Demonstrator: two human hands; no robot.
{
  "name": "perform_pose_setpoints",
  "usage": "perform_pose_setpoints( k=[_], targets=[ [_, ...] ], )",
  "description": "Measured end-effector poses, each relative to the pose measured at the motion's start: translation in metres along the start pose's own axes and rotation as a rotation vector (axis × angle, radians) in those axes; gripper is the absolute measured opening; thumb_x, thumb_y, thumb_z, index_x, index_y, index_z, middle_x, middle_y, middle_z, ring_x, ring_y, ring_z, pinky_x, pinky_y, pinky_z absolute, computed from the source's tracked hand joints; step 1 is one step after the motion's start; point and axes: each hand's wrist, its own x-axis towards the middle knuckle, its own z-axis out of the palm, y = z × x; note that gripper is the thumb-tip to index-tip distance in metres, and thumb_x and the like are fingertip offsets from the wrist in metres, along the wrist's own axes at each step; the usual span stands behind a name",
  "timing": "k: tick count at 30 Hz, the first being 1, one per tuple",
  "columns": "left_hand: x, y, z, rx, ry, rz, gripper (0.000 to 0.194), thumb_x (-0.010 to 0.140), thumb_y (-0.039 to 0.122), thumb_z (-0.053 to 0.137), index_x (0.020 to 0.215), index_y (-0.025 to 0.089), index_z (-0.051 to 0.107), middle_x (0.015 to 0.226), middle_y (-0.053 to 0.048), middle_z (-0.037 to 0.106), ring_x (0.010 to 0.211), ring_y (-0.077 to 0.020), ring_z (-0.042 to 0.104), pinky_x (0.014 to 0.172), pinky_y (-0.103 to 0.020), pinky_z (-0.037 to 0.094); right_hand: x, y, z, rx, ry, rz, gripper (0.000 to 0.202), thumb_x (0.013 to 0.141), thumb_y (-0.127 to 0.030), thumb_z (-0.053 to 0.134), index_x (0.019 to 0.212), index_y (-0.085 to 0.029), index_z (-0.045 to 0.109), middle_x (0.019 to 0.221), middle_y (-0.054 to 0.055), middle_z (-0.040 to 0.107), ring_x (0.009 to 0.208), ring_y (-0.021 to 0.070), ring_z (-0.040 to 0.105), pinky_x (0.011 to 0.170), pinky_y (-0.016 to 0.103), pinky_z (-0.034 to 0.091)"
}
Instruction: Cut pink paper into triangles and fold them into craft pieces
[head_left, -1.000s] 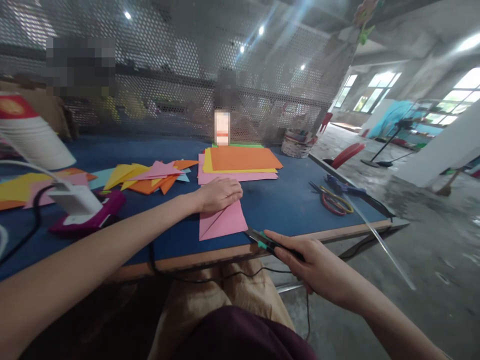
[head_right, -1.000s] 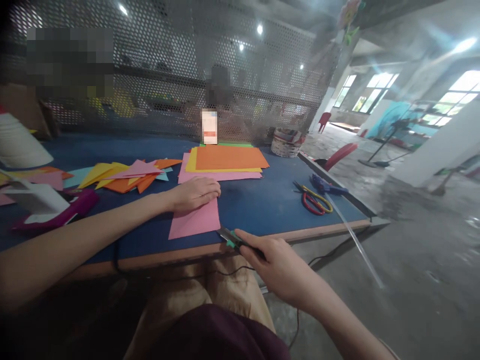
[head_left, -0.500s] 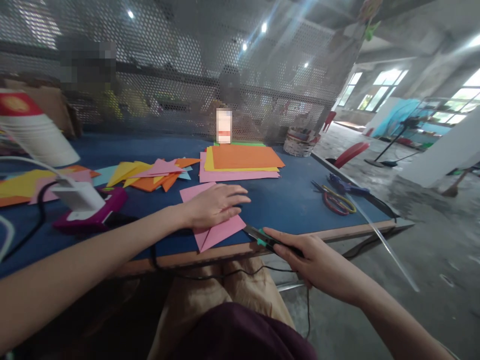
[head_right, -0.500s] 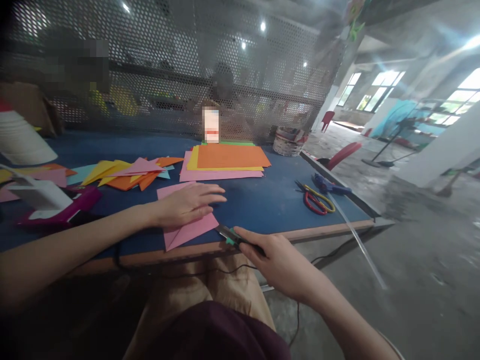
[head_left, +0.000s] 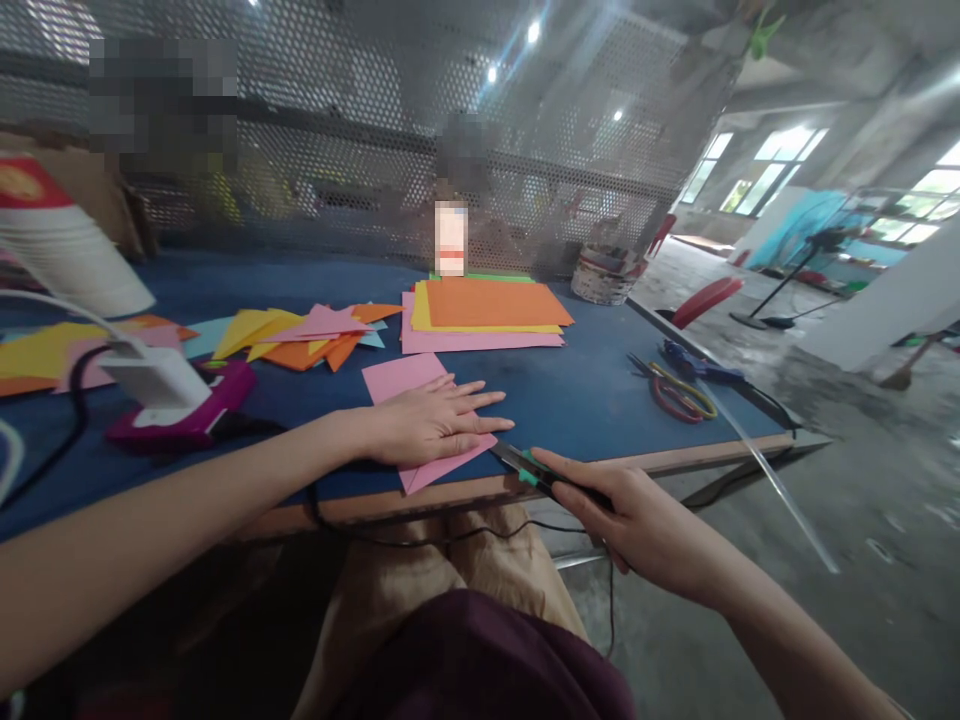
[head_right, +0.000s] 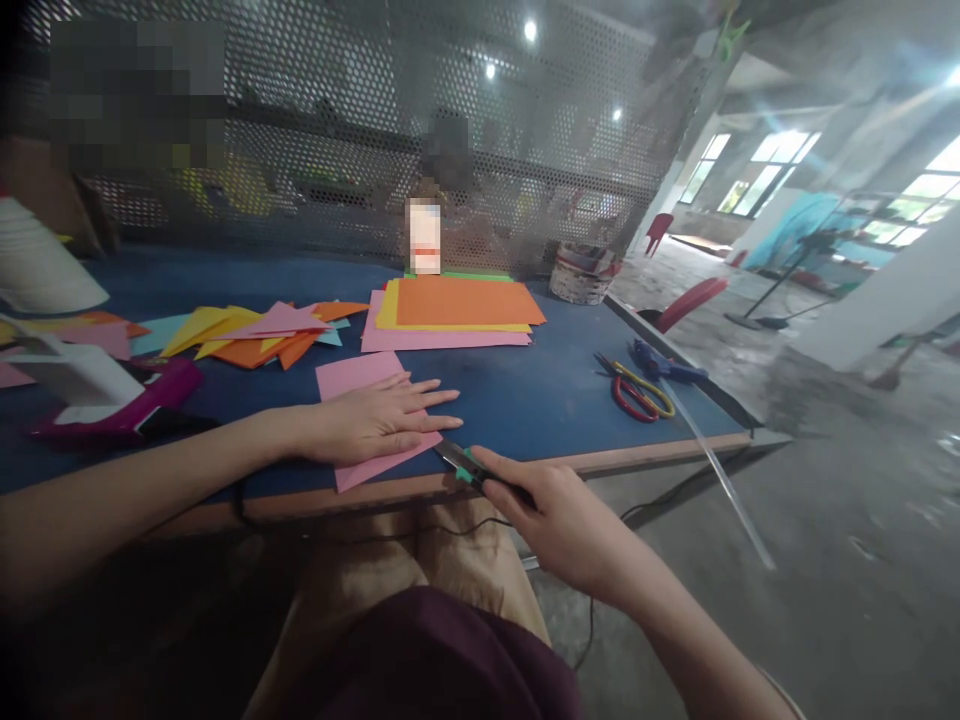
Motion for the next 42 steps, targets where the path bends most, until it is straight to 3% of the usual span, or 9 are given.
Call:
perform_pose_setpoints(
  k=[4,9,13,18,27,31,36,38,42],
  targets=[
    [0.0,0.002,-0.001,0.007,0.002,0.002,0.047,0.097,0.057,0.022,0.143,0.047,0.027,0.158,0.006,0.014,0.146,-0.0229,0.009,0.115,-0.052,0.006,-0.002,-0.001,0.002,0.024,0.009,-0.019,0.045,0.097,-0.043,0.038,0.14,-0.032,0.044,0.127,0.002,0.063,0.055,0.0096,0.063,0.05,0.022,0.049],
    [0.0,0.003,-0.001,0.001,0.005,-0.007,0.047,0.097,0.057,0.021,0.143,0.046,0.027,0.158,0.007,0.015,0.146,-0.0222,0.01,0.115,-0.051,0.007,-0.002,-0.001,0.007,0.013,0.081,-0.056,0.042,0.095,-0.042,0.043,0.136,-0.031,0.05,0.129,0.0,0.061,0.105,0.0211,0.064,0.082,0.031,0.053],
    [0.0,0.001,0.0,-0.008,0.023,0.008,0.046,0.097,0.056,0.024,0.142,0.046,0.029,0.157,0.006,0.016,0.146,-0.0235,0.011,0.115,-0.052,0.008,-0.003,-0.003,0.01,0.058,0.058,-0.019,0.043,0.096,-0.041,0.042,0.137,-0.032,0.047,0.124,0.002,0.065,0.079,0.017,0.069,0.063,0.028,0.055],
    [0.001,0.0,0.002,-0.004,0.033,0.002,0.047,0.097,0.058,0.025,0.141,0.046,0.031,0.157,0.006,0.018,0.146,-0.0241,0.012,0.115,-0.053,0.009,-0.003,-0.006,0.011,0.081,0.021,0.015,0.044,0.095,-0.04,0.041,0.139,-0.031,0.046,0.125,0.003,0.063,0.047,0.008,0.059,0.042,0.022,0.046],
    [0.0,0.0,0.001,-0.006,0.045,0.004,0.047,0.097,0.057,0.025,0.141,0.045,0.031,0.157,0.006,0.019,0.145,-0.0249,0.013,0.115,-0.052,0.011,-0.003,-0.008,0.015,0.098,-0.001,0.015,0.045,0.096,-0.042,0.039,0.14,-0.034,0.044,0.128,0.001,0.062,0.048,0.0093,0.061,0.043,0.024,0.047],
    [0.0,0.0,0.001,-0.017,0.035,0.008,0.047,0.097,0.057,0.025,0.142,0.046,0.03,0.157,0.007,0.017,0.146,-0.0248,0.012,0.115,-0.052,0.01,-0.004,-0.007,0.017,0.072,0.023,-0.038,0.042,0.096,-0.04,0.042,0.138,-0.033,0.047,0.132,-0.001,0.058,0.081,0.0163,0.07,0.063,0.026,0.056],
    [0.0,0.001,0.0,-0.006,0.01,-0.01,0.048,0.097,0.058,0.022,0.142,0.046,0.028,0.158,0.008,0.015,0.146,-0.0227,0.009,0.115,-0.051,0.007,-0.004,-0.007,0.018,0.061,0.047,-0.093,0.041,0.097,-0.036,0.042,0.137,-0.033,0.048,0.132,-0.002,0.058,0.118,0.0202,0.057,0.096,0.032,0.048],
    [0.0,0.0,0.0,-0.004,0.008,-0.01,0.048,0.096,0.059,0.022,0.142,0.046,0.028,0.158,0.008,0.015,0.146,-0.0226,0.009,0.115,-0.051,0.007,-0.004,-0.007,0.018,0.074,0.046,-0.099,0.041,0.097,-0.036,0.042,0.138,-0.033,0.047,0.132,-0.002,0.059,0.114,0.0196,0.059,0.096,0.033,0.047],
    [0.0,0.0,0.0,-0.002,0.011,0.0,0.047,0.097,0.058,0.022,0.142,0.047,0.028,0.158,0.008,0.015,0.146,-0.0238,0.01,0.115,-0.052,0.007,-0.003,-0.005,0.02,0.158,-0.012,-0.008,0.045,0.096,-0.042,0.041,0.141,-0.037,0.041,0.131,0.0,0.059,0.063,0.0131,0.067,0.057,0.027,0.055]
  ],
)
